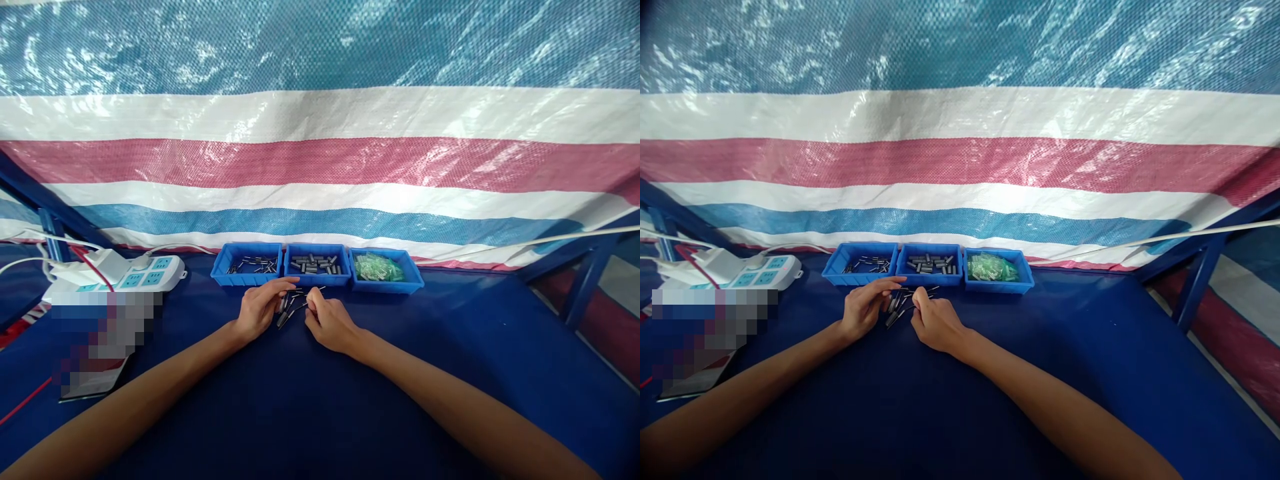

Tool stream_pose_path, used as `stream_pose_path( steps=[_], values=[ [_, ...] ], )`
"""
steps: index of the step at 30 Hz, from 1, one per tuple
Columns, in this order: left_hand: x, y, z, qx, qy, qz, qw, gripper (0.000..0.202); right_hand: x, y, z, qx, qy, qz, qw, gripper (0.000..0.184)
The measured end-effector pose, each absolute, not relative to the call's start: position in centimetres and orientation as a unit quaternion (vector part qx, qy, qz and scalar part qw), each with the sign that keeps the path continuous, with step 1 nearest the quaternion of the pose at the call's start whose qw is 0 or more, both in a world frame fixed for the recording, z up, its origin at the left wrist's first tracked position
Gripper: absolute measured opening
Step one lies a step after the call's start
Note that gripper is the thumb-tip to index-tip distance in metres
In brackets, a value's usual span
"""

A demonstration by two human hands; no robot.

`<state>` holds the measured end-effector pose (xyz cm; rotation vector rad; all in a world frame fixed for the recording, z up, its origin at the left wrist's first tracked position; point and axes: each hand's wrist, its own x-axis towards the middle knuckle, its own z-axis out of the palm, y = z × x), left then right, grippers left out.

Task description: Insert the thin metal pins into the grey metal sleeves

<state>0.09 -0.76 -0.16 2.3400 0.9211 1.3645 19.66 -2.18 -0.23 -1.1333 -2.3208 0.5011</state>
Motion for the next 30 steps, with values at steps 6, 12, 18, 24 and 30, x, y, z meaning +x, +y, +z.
stream_pose_path(
  steps=[6, 12, 18, 24, 30],
  values=[
    [0.16, -0.61, -0.11, 0.824, 0.312, 0.458, 0.118, 0.019, 19.62, -2.16, -0.43, -0.419, -0.853, 0.177, 0.258, 0.008],
    [0.09, -0.6, 0.02, 0.85, 0.294, 0.432, 0.075, 0.026, 19.6, -2.17, -0.28, -0.423, -0.852, 0.176, 0.252, 0.007],
    [0.04, -0.62, 0.04, 0.864, 0.285, 0.413, 0.035, 0.042, 19.61, -2.26, -0.02, -0.424, -0.852, 0.18, 0.25, 0.006],
    [0.01, -0.52, -0.04, 0.871, 0.284, 0.398, 0.038, 0.039, 19.57, -2.42, 0.4, -0.415, -0.854, 0.193, 0.247, 0.012],
    [0.06, -0.48, 0.05, 0.875, 0.281, 0.393, 0.039, 0.039, 19.52, -2.36, 0.24, -0.413, -0.865, 0.176, 0.224, 0.01]
  ],
)
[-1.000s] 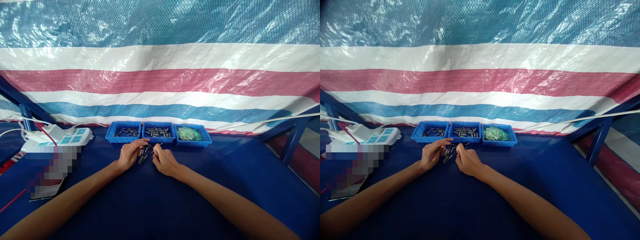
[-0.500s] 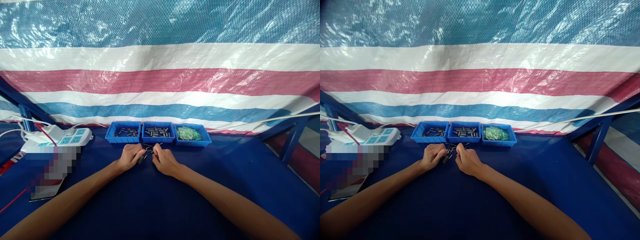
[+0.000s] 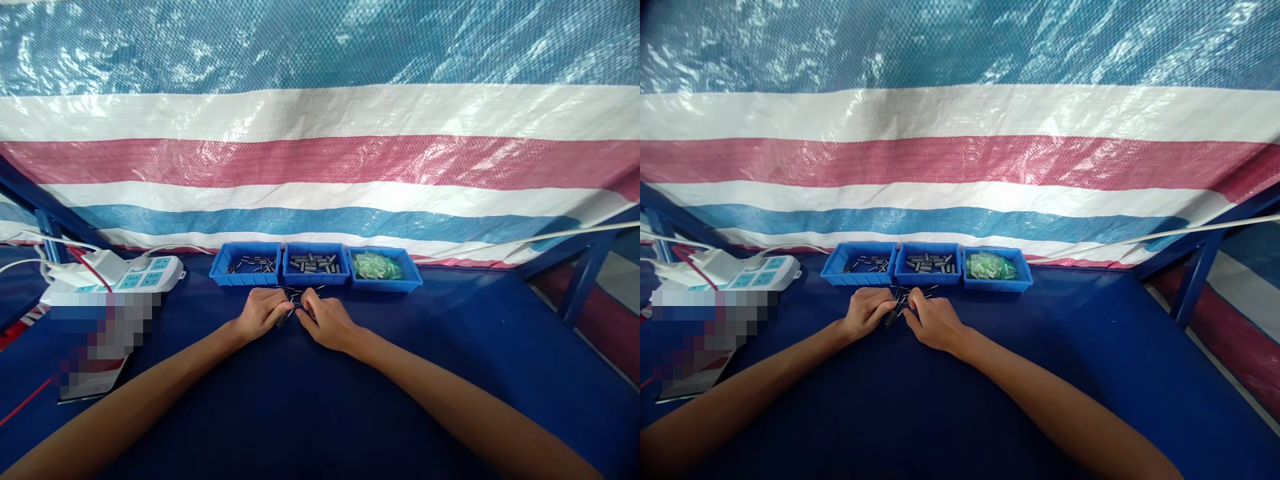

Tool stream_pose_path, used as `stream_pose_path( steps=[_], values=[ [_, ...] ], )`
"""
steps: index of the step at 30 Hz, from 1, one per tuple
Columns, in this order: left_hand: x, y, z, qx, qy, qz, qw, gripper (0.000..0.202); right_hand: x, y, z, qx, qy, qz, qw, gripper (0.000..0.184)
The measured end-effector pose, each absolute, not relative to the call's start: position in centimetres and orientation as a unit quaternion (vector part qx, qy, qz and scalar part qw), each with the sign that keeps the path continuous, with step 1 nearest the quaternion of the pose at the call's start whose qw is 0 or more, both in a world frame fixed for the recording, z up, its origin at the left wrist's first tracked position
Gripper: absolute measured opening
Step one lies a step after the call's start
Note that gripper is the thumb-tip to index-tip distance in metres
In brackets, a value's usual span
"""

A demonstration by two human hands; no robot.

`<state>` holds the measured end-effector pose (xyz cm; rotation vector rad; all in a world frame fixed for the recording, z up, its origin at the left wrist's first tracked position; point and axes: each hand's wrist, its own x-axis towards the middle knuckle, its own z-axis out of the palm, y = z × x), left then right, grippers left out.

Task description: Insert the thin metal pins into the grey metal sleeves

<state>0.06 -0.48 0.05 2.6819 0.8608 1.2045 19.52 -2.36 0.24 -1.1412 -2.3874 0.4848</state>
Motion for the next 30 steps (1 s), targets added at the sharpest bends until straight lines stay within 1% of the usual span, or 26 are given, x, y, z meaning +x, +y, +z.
stream_pose_path(
  steps=[4, 9, 13, 17, 24, 28, 30],
  values=[
    [0.11, -0.49, 0.09, 0.879, 0.276, 0.386, 0.044, 0.036, 19.49, -2.4, 0.18, -0.403, -0.87, 0.172, 0.225, 0.011],
    [0.28, -0.51, 0.11, 0.867, 0.299, 0.398, 0.015, 0.032, 19.56, -2.39, 0.25, -0.401, -0.87, 0.182, 0.222, 0.012],
    [0.34, -0.53, 0.09, 0.872, 0.292, 0.392, 0.024, 0.029, 19.6, -2.38, 0.17, -0.394, -0.874, 0.178, 0.223, 0.015],
    [0.39, -0.68, 0.13, 0.87, 0.29, 0.398, 0.018, 0.026, 19.53, -2.4, -0.06, -0.401, -0.877, 0.161, 0.211, 0.009],
    [0.51, -0.98, 0.47, 0.872, 0.28, 0.4, 0.0, 0.025, 19.36, -2.42, -0.34, -0.401, -0.885, 0.14, 0.19, 0.005],
    [0.24, -1.04, 0.17, 0.869, 0.277, 0.41, 0.021, 0.023, 19.37, -2.39, -0.41, -0.396, -0.887, 0.138, 0.192, 0.004],
    [0.05, -1.04, 0.0, 0.845, 0.311, 0.434, 0.047, 0.025, 19.41, -2.37, -0.35, -0.402, -0.883, 0.144, 0.194, 0.003]
  ],
)
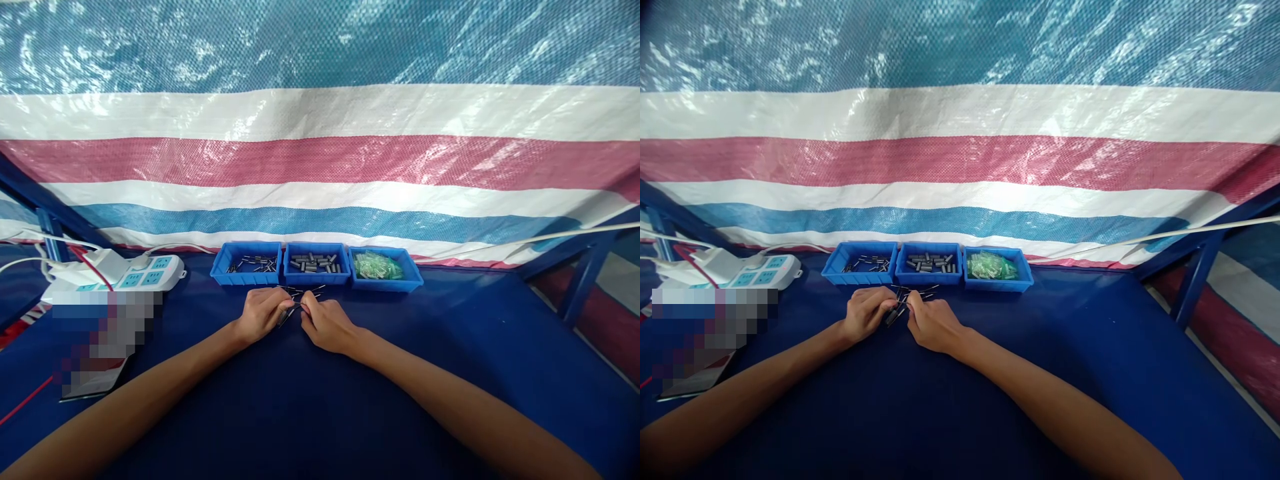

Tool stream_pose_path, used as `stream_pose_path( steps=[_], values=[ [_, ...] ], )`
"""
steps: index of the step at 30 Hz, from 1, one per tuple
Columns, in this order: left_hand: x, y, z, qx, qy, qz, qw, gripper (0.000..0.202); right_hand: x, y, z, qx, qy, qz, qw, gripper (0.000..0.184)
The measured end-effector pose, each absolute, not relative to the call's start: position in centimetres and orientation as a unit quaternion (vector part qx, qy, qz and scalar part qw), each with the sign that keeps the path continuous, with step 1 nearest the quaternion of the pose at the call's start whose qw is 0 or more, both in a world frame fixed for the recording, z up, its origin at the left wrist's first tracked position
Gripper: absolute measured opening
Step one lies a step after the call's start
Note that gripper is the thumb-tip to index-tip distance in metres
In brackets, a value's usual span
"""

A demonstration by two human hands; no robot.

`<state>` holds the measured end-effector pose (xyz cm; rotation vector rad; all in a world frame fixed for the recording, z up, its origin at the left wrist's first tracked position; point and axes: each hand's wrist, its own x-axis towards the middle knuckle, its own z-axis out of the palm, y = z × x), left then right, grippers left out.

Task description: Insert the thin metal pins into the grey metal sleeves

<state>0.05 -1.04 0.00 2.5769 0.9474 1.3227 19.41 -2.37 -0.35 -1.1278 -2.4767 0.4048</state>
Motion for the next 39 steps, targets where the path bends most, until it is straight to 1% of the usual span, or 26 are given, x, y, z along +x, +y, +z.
stream_pose_path(
  steps=[4, 8, 12, 18, 24, 29, 35, 39],
  values=[
    [-0.1, -0.92, -0.14, 0.757, 0.414, 0.495, 0.102, 0.028, 19.51, -2.29, -0.13, -0.413, -0.871, 0.166, 0.209, 0.006],
    [0.12, -0.68, -0.06, 0.8, 0.356, 0.47, 0.109, 0.025, 19.58, -2.23, -0.02, -0.421, -0.85, 0.188, 0.254, 0.007],
    [0.36, -0.45, 0.04, 0.826, 0.333, 0.443, 0.107, 0.017, 19.59, -2.21, 0.01, -0.436, -0.825, 0.211, 0.291, 0.01],
    [0.41, -0.33, -0.01, 0.847, 0.271, 0.453, 0.061, 0.016, 19.57, -2.17, 0.11, -0.439, -0.825, 0.217, 0.283, 0.013],
    [0.2, -0.48, -0.12, 0.833, 0.274, 0.478, 0.048, 0.008, 19.59, -2.15, -0.08, -0.434, -0.832, 0.197, 0.284, 0.016],
    [0.19, -0.52, 0.06, 0.836, 0.281, 0.467, 0.055, 0.012, 19.7, -2.17, -0.23, -0.405, -0.849, 0.178, 0.287, 0.022],
    [0.28, -0.76, 0.2, 0.86, 0.247, 0.438, 0.086, 0.021, 19.74, -2.08, -0.24, -0.419, -0.842, 0.164, 0.298, 0.021],
    [0.08, -0.65, -0.47, 0.828, 0.3, 0.457, 0.126, 0.023, 19.63, -2.03, -0.26, -0.423, -0.841, 0.163, 0.295, 0.021]
  ],
)
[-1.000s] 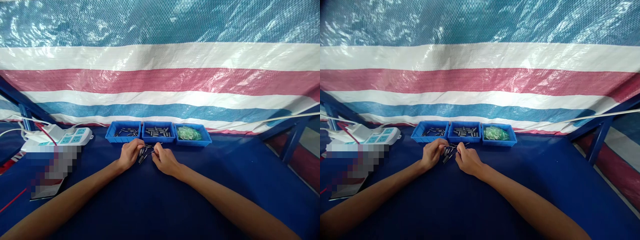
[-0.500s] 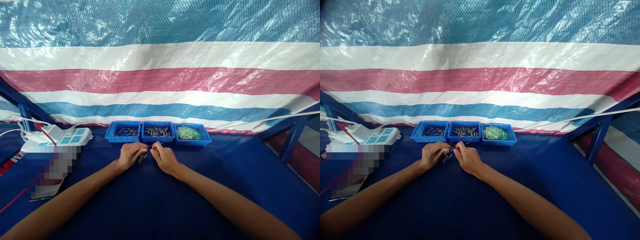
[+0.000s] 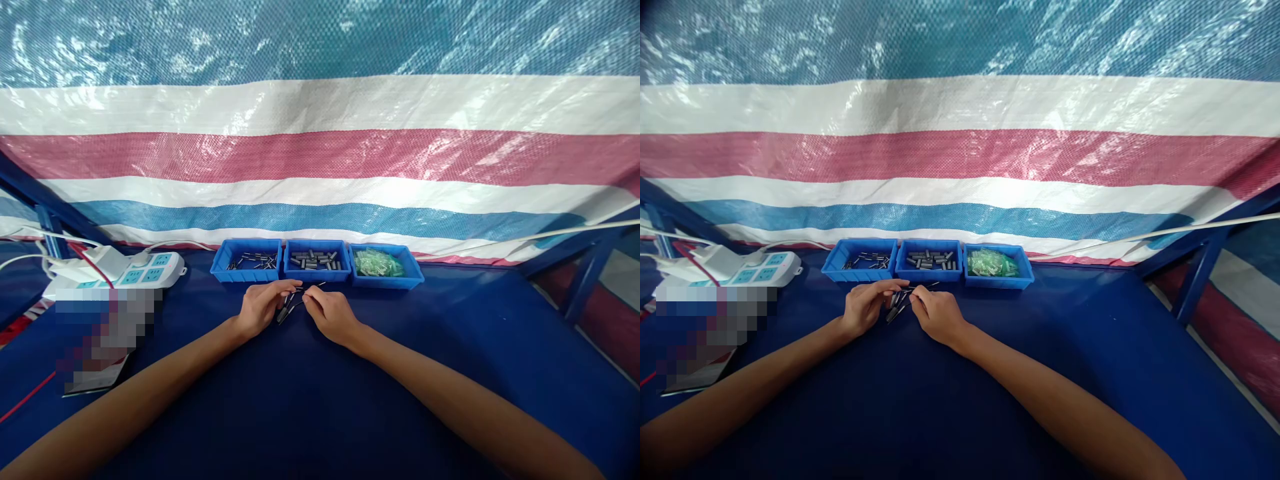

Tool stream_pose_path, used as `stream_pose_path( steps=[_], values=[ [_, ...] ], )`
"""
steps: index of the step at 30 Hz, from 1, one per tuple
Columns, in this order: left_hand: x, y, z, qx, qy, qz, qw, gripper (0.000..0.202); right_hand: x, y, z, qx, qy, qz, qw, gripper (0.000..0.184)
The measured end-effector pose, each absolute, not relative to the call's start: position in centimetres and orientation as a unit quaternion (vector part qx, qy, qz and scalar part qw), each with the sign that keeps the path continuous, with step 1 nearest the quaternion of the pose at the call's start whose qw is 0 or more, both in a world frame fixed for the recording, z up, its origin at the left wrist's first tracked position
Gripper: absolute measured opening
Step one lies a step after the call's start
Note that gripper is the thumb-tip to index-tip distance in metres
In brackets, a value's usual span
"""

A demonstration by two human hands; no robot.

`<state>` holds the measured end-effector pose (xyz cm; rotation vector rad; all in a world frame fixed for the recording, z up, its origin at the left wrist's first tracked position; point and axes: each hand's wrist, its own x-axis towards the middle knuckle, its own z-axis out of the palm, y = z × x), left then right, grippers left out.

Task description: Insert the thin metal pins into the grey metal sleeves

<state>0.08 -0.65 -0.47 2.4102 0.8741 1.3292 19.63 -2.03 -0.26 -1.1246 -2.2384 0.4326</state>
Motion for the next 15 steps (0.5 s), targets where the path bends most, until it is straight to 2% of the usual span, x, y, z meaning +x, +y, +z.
stream_pose_path(
  steps=[5, 15],
  values=[
    [-0.08, -0.52, -0.85, 0.801, 0.333, 0.472, 0.161, 0.025, 19.62, -1.99, -0.44, -0.422, -0.842, 0.156, 0.297, 0.022],
    [0.11, -0.69, -0.14, 0.815, 0.365, 0.441, 0.095, 0.017, 19.62, -2.01, -0.35, -0.422, -0.845, 0.151, 0.293, 0.022]
  ],
)
